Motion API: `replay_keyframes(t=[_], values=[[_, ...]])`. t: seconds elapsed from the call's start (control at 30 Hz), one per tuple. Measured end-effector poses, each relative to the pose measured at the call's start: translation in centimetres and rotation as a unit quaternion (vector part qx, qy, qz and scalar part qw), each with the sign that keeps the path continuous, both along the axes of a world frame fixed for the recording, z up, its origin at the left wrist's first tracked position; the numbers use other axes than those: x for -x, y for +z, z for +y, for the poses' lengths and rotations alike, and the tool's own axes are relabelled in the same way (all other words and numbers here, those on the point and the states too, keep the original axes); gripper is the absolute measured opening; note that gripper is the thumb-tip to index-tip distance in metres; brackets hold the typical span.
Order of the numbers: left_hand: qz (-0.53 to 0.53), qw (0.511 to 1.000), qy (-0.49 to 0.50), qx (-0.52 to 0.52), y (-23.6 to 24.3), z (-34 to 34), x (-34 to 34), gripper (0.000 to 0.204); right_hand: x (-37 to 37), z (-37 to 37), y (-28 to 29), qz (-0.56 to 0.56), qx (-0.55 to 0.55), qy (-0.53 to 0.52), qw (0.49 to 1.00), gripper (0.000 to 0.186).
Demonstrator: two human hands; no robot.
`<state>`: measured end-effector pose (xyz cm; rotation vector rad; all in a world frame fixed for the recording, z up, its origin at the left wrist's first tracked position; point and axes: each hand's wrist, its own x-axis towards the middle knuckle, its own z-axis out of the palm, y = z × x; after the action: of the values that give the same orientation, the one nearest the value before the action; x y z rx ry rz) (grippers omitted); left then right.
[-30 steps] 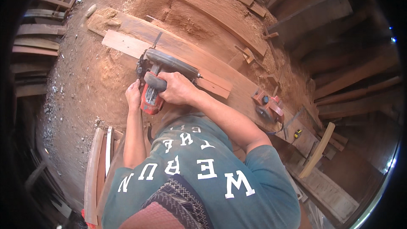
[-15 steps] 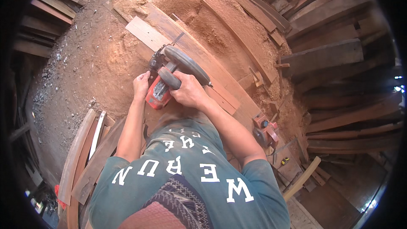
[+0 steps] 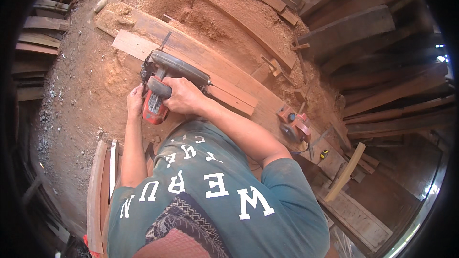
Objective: The person uses a circular saw to cut a piece of wood resting on a stack of lumber. They guide the saw through the wood while holding the tool with both hands.
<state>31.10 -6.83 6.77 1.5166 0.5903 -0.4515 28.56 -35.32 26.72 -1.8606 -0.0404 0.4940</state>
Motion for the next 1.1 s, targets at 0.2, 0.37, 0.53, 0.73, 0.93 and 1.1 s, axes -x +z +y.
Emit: replay_keyframes(t=[0.2,0.37,0.53,0.73,0.93,1.1], values=[[-0.033,0.997,-0.007,-0.073,-0.8,1.3,-0.5,0.033,-1.1,1.4,0.1,-0.003,0.021,0.009,1.000,0.034],[-0.038,0.991,0.001,-0.130,1.8,-0.3,-1.0,0.032,-1.6,1.8,0.0,0.003,0.021,0.007,1.000,0.034],[-0.021,0.993,0.034,-0.115,2.0,-0.2,-1.3,0.030,-2.3,2.4,0.8,0.014,0.036,0.015,0.999,0.035],[-0.030,0.993,0.044,-0.104,1.3,0.4,-1.7,0.030,-2.9,3.0,1.4,0.017,0.021,0.013,1.000,0.039],[-0.032,0.992,0.035,-0.120,1.4,1.1,-2.4,0.032,-3.7,3.5,1.0,0.001,0.022,0.018,1.000,0.039],[-0.033,0.991,0.031,-0.124,1.3,1.5,-3.1,0.033,-4.4,4.1,1.4,0.021,0.017,0.018,0.999,0.040]])
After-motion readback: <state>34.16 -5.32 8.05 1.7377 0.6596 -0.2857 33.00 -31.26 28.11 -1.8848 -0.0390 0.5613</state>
